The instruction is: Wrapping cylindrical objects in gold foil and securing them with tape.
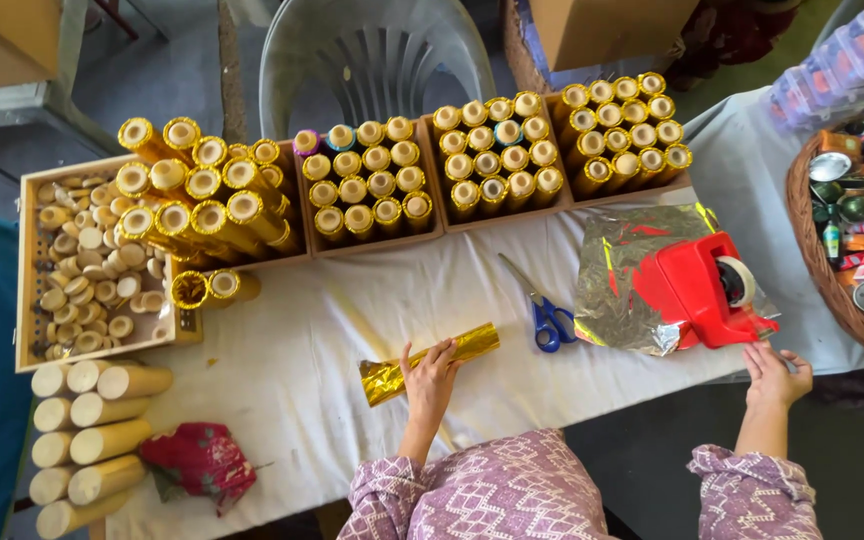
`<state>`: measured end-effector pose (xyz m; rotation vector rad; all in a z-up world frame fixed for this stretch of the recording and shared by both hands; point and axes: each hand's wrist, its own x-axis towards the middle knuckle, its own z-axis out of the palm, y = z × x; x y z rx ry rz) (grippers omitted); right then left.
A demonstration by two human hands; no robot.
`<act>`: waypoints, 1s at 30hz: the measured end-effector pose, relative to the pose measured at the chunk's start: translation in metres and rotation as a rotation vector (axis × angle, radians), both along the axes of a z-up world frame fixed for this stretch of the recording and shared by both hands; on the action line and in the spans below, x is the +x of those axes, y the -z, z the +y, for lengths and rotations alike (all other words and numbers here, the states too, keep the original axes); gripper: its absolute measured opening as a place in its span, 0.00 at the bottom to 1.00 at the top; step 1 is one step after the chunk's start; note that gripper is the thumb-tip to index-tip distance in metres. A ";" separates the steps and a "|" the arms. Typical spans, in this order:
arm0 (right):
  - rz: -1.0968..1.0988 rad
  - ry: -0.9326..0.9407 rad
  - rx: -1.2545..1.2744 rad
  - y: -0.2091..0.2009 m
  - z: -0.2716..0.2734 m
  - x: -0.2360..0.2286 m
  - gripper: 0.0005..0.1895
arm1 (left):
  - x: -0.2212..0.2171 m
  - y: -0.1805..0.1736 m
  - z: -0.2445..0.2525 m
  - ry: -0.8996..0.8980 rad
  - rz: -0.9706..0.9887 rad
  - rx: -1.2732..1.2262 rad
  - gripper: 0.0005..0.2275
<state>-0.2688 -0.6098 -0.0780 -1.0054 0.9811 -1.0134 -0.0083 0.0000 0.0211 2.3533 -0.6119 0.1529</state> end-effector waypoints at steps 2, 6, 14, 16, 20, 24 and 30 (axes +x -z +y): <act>0.057 -0.015 -0.047 0.010 0.001 0.000 0.27 | 0.002 0.001 -0.001 -0.004 0.002 -0.001 0.15; -0.001 0.050 0.011 0.049 0.044 -0.007 0.27 | -0.002 0.005 -0.001 -0.005 -0.009 -0.007 0.14; 0.144 0.239 0.031 0.048 0.136 0.004 0.29 | 0.000 0.005 -0.001 -0.009 -0.004 0.028 0.15; 0.159 0.198 -0.037 0.052 0.151 0.009 0.28 | -0.003 0.006 -0.003 -0.016 -0.003 0.033 0.15; 0.144 0.033 -0.065 0.045 0.201 0.039 0.22 | -0.007 0.011 -0.003 -0.024 -0.044 0.048 0.15; -0.154 -0.377 0.482 0.047 0.254 0.074 0.11 | -0.004 0.014 -0.005 -0.011 -0.093 0.094 0.15; -0.006 -0.663 0.634 -0.037 0.371 0.155 0.13 | -0.001 0.016 -0.013 0.010 -0.145 0.129 0.15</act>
